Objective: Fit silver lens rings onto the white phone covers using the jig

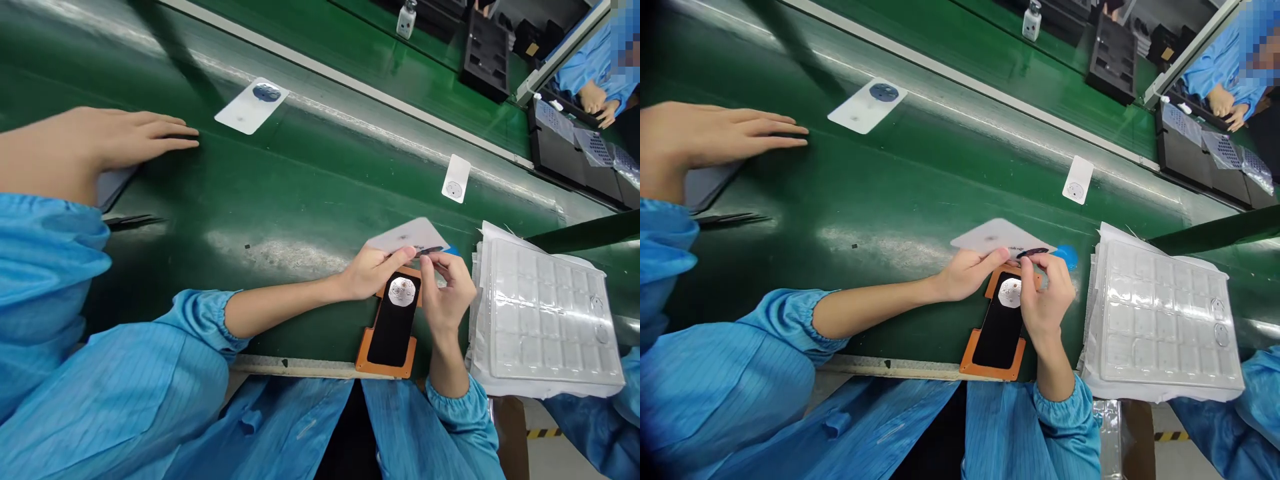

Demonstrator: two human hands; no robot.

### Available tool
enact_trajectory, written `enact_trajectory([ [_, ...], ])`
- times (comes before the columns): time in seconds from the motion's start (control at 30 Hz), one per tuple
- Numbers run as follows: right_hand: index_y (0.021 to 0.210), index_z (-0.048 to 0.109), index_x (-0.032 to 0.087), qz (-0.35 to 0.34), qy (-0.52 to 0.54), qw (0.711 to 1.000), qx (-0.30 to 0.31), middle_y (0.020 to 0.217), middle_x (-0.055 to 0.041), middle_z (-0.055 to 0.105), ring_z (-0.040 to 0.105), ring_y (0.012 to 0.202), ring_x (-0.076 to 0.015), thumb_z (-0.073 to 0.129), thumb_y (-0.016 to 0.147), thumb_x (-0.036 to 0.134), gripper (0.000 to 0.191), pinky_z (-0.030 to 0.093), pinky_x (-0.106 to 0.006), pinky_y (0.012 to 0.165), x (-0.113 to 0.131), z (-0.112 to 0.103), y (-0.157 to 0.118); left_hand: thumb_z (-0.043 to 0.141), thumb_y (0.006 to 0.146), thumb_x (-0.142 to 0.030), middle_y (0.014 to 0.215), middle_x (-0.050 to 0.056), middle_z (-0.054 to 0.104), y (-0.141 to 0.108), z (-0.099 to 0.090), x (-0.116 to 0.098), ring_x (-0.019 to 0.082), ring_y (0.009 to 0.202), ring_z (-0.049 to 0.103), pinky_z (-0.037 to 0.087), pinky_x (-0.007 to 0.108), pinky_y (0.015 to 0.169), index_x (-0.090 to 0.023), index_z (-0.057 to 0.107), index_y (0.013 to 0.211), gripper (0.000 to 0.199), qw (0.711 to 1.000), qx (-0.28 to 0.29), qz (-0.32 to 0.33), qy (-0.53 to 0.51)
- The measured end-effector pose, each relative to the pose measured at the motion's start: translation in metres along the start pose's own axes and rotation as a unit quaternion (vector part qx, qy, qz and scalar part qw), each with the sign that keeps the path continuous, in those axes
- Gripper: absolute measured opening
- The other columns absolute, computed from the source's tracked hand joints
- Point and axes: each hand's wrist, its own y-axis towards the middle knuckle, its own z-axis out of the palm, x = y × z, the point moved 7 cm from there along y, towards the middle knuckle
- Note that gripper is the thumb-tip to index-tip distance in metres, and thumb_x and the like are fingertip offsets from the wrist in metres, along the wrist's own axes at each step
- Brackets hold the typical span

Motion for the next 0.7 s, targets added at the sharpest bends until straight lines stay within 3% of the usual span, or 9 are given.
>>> enact_trajectory([
  [0.13, 0.086, 0.070, 0.020, 0.011, 0.009, 1.000, -0.016, 0.085, -0.0034, 0.070, 0.067, 0.079, -0.0170, 0.067, 0.095, 0.031, 0.014, 0.058, -0.033, 0.072, -0.005, 0.006, 0.003, 0.047, 0.104, -0.048, 0.116, 0.008, 0.076, -0.007, 0.003, -0.001, 0.025, 0.111, 0.070, 0.056, 0.036, 0.100, -0.015, 0.075, 0.118, 0.044, 0.997, -0.001, 0.041, 0.067],
  [0.27, 0.086, 0.070, 0.021, 0.014, 0.023, 1.000, -0.014, 0.086, -0.0037, 0.071, 0.068, 0.081, -0.0172, 0.066, 0.095, 0.030, 0.013, 0.057, -0.033, 0.073, -0.007, 0.003, 0.001, 0.046, 0.106, -0.044, 0.120, 0.010, 0.075, -0.007, 0.004, -0.007, 0.024, 0.110, 0.070, 0.056, 0.035, 0.097, -0.015, 0.071, 0.126, 0.043, 0.990, 0.005, 0.095, 0.107],
  [0.47, 0.087, 0.069, 0.021, 0.020, 0.039, 0.999, -0.013, 0.088, -0.0034, 0.071, 0.068, 0.083, -0.0172, 0.065, 0.094, 0.026, 0.010, 0.057, -0.034, 0.076, -0.008, 0.005, 0.000, 0.049, 0.106, -0.034, 0.133, 0.012, 0.068, -0.013, 0.010, -0.015, 0.022, 0.123, 0.065, 0.053, 0.034, 0.106, -0.020, 0.062, 0.141, 0.039, 0.967, 0.037, 0.219, 0.125],
  [0.7, 0.089, 0.068, 0.020, 0.010, 0.044, 0.999, -0.015, 0.089, -0.0033, 0.071, 0.065, 0.081, -0.0173, 0.062, 0.090, 0.022, 0.006, 0.053, -0.033, 0.074, -0.009, 0.006, 0.001, 0.054, 0.102, -0.034, 0.147, 0.017, 0.056, -0.019, 0.016, -0.004, 0.028, 0.133, 0.059, 0.052, 0.039, 0.110, -0.021, 0.049, 0.152, 0.052, 0.953, 0.063, 0.233, 0.182],
])
